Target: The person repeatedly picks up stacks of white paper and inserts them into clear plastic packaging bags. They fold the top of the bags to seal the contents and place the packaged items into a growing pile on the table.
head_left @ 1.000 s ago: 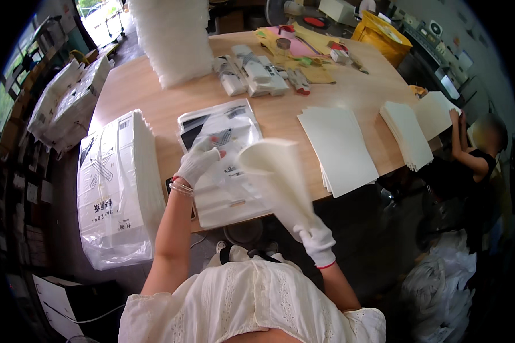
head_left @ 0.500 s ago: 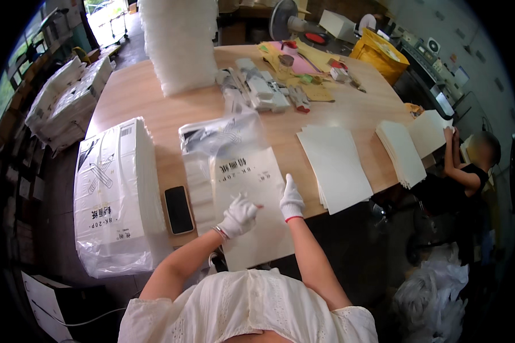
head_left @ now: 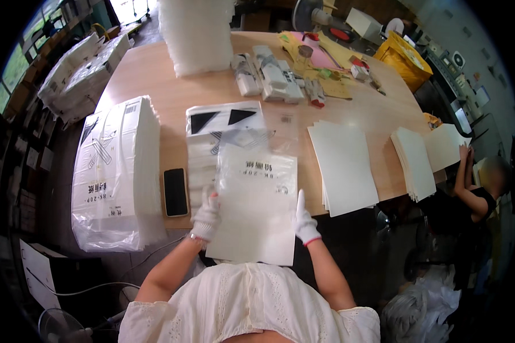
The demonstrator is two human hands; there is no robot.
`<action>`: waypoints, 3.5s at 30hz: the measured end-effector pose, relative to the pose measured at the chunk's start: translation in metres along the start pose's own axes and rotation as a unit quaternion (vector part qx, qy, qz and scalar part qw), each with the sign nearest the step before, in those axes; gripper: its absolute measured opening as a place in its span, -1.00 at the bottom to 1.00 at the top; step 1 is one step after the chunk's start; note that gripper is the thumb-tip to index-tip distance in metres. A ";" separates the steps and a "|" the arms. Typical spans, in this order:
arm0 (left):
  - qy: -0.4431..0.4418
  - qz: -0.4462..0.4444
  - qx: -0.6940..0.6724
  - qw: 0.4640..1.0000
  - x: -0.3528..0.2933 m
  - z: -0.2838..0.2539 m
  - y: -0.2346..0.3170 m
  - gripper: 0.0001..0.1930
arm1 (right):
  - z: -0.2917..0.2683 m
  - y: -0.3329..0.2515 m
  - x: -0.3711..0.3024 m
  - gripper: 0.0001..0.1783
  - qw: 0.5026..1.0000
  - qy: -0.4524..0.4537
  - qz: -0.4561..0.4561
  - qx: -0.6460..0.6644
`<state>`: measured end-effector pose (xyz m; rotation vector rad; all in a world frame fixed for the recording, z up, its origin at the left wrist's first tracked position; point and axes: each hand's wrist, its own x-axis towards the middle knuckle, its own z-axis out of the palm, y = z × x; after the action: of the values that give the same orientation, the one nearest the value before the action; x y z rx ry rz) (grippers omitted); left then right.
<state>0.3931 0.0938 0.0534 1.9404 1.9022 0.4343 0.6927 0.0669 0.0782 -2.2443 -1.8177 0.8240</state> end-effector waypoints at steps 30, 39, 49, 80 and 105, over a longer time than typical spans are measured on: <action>0.367 0.194 -0.641 0.646 -0.104 -0.209 -0.008 -0.76 | 0.110 -0.192 0.000 -0.65 0.675 -0.278 -0.056 0.681; 0.493 -0.128 -0.491 0.707 -0.132 -0.234 -0.310 -0.87 | 0.106 -0.348 -0.079 -0.69 0.783 -0.415 -0.237 0.399; -0.028 0.019 -0.225 0.974 -0.119 -0.055 -0.073 -0.87 | 0.083 -0.103 -0.057 -0.57 0.860 -0.288 0.006 0.421; -0.187 0.019 -0.509 0.840 0.115 -0.123 0.068 -0.65 | 0.074 -0.181 0.077 -0.83 0.939 0.194 -0.227 0.170; -0.408 -0.080 -0.629 0.657 0.000 0.028 0.181 -0.75 | -0.091 0.083 -0.017 -0.74 0.961 0.159 -0.200 -0.105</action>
<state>0.5656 0.0915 0.1160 0.7188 0.6828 0.4844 0.8073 0.0496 0.1245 -1.8696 -2.1597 0.1933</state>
